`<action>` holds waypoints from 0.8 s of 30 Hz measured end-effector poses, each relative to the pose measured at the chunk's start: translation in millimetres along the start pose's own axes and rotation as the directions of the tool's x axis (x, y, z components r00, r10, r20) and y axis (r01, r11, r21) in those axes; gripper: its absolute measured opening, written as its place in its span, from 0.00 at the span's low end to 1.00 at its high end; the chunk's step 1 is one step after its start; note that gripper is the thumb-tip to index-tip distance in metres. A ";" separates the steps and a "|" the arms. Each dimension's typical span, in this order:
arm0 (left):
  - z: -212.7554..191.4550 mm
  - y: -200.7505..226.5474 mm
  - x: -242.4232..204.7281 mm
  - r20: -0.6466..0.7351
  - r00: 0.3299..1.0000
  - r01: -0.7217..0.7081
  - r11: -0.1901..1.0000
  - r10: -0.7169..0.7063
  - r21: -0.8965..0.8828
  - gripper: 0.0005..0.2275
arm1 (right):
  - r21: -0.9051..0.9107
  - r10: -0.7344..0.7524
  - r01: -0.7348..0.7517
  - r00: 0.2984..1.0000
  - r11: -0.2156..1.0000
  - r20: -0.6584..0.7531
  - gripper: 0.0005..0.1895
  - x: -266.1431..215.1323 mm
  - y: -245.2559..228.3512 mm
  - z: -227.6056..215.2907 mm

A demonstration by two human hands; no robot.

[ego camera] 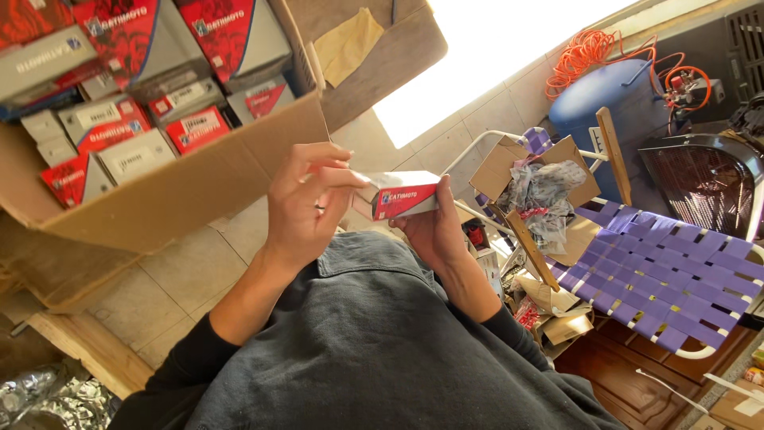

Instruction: The person removes small metal components from their individual boxes and plastic bags, wipes them with a cloth, and places the repackaged items into a larger cardboard box.

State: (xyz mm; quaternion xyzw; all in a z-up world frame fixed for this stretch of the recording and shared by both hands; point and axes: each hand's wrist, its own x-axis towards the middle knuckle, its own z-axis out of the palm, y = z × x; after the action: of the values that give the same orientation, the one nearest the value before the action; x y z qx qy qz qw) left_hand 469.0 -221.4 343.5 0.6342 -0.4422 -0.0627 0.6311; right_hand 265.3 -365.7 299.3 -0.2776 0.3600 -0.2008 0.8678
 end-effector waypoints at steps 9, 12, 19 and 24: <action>17.1 -54.1 68.9 0.118 0.988 -0.113 0.987 0.099 0.112 0.20 | 0.060 0.109 -0.110 0.994 0.992 0.021 0.43 103.0 -15.2 -30.1; 22.2 -51.8 80.7 0.081 0.996 0.034 0.999 -0.034 0.002 0.18 | 0.029 0.126 -0.127 0.991 0.991 0.035 0.43 124.8 -40.5 -8.8; 53.8 -76.4 120.0 -0.127 0.967 0.237 0.962 -0.221 0.137 0.06 | -0.159 0.128 -0.109 0.985 0.981 0.114 0.42 210.3 -95.5 5.8; 100.7 -94.4 152.9 -0.325 0.843 0.488 0.863 -0.428 0.129 0.09 | -0.436 -0.017 0.128 0.968 0.891 0.250 0.40 294.8 -145.3 -22.6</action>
State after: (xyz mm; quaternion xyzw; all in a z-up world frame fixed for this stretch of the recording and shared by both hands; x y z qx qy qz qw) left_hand 542.2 -412.0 316.3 0.7862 -0.1852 -0.0738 0.5850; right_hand 421.7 -646.2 225.7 -0.5055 0.2784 -0.1098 0.8093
